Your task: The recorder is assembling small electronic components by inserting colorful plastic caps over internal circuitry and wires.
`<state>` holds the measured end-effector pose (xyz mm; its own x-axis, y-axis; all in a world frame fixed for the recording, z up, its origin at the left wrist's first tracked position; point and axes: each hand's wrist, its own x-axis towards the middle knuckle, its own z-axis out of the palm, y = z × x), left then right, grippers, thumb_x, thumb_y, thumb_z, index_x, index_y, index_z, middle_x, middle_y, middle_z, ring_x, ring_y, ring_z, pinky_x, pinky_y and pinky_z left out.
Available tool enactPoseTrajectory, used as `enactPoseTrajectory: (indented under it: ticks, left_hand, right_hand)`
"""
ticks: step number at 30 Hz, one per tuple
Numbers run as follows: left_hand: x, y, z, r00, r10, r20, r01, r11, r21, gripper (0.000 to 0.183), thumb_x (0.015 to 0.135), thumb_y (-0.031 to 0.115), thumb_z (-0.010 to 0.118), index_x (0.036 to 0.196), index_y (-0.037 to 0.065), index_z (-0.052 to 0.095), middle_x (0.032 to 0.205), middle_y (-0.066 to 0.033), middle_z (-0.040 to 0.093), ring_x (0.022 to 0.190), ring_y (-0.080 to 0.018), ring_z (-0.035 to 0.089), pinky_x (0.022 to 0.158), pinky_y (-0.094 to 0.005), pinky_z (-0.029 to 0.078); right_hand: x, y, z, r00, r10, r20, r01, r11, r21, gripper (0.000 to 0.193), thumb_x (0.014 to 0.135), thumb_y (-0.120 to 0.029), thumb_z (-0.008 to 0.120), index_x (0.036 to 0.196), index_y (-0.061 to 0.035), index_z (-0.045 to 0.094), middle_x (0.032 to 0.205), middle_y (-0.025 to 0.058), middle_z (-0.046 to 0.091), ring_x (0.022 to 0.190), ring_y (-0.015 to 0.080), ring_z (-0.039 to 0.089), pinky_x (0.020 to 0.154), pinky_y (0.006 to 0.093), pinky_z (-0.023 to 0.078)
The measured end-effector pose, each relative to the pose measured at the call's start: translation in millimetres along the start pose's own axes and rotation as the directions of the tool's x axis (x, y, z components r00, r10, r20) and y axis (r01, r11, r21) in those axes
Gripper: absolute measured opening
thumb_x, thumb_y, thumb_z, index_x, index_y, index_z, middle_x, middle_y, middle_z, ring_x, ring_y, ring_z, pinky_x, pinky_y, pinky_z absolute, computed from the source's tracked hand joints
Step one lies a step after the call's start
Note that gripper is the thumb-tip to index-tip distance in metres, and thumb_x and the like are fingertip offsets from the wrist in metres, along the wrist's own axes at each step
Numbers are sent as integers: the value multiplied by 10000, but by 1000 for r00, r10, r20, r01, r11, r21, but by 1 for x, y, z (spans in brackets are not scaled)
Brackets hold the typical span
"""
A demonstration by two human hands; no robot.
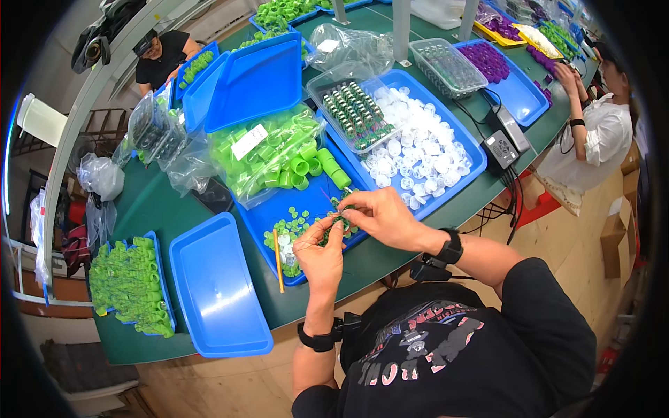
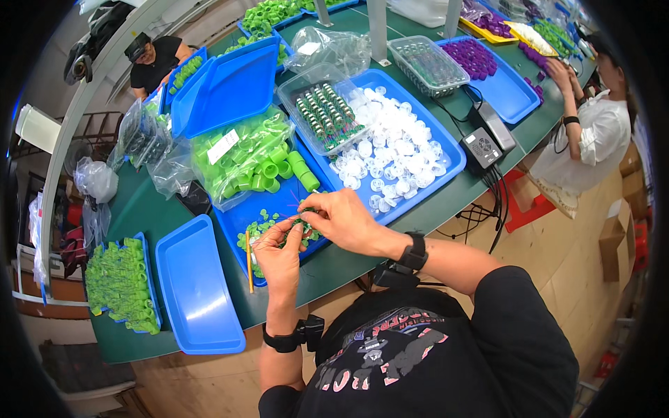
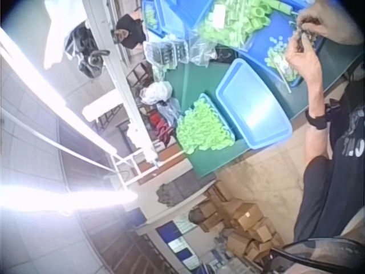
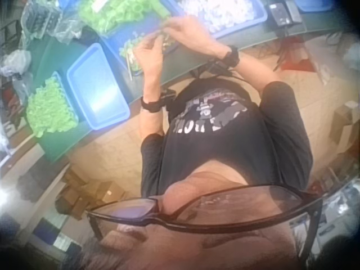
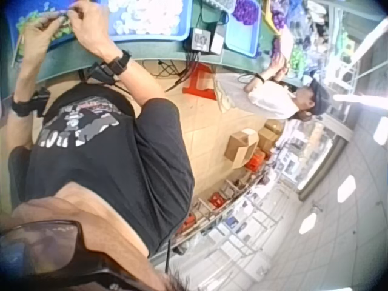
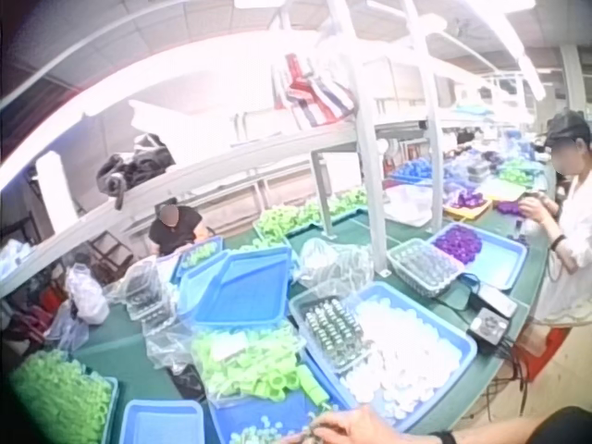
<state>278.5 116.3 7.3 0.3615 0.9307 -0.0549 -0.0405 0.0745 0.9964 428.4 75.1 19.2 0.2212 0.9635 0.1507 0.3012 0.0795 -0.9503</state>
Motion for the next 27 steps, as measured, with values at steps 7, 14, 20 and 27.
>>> enactPoseTrajectory:
  ticks: [7,14,20,27]
  left_hand:
    - [4,-6,5,988,67,-138,-62,997,44,151,900,6,608,1040,-37,646,869,-72,679,731,-115,664,513,-196,470]
    - [7,5,5,999,22,-34,-29,977,-209,324,940,68,556,1245,-27,503,1067,-119,644,749,-118,627,512,-211,478]
    - [8,1,-6,996,-37,87,35,999,21,247,914,5,558,1135,-100,593,999,-144,664,800,-138,655,662,-237,550]
    - [11,-4,-2,999,-24,-32,27,993,117,240,915,-21,529,1129,-89,612,950,-121,674,783,-140,667,678,-251,548]
  right_hand:
    - [1,4,12,997,4,-76,2,998,70,139,843,-74,618,932,22,666,774,145,686,629,198,661,575,320,507]
    - [12,14,10,995,40,95,-65,960,272,194,802,-168,719,890,-2,670,804,111,605,741,227,628,647,342,482]
    - [11,18,11,988,-134,-74,131,990,-48,160,770,-74,730,785,4,591,845,105,596,716,223,606,615,316,472]
    - [16,16,18,981,-126,-146,116,990,-76,115,821,-80,644,825,13,577,834,172,631,761,332,643,651,395,500]
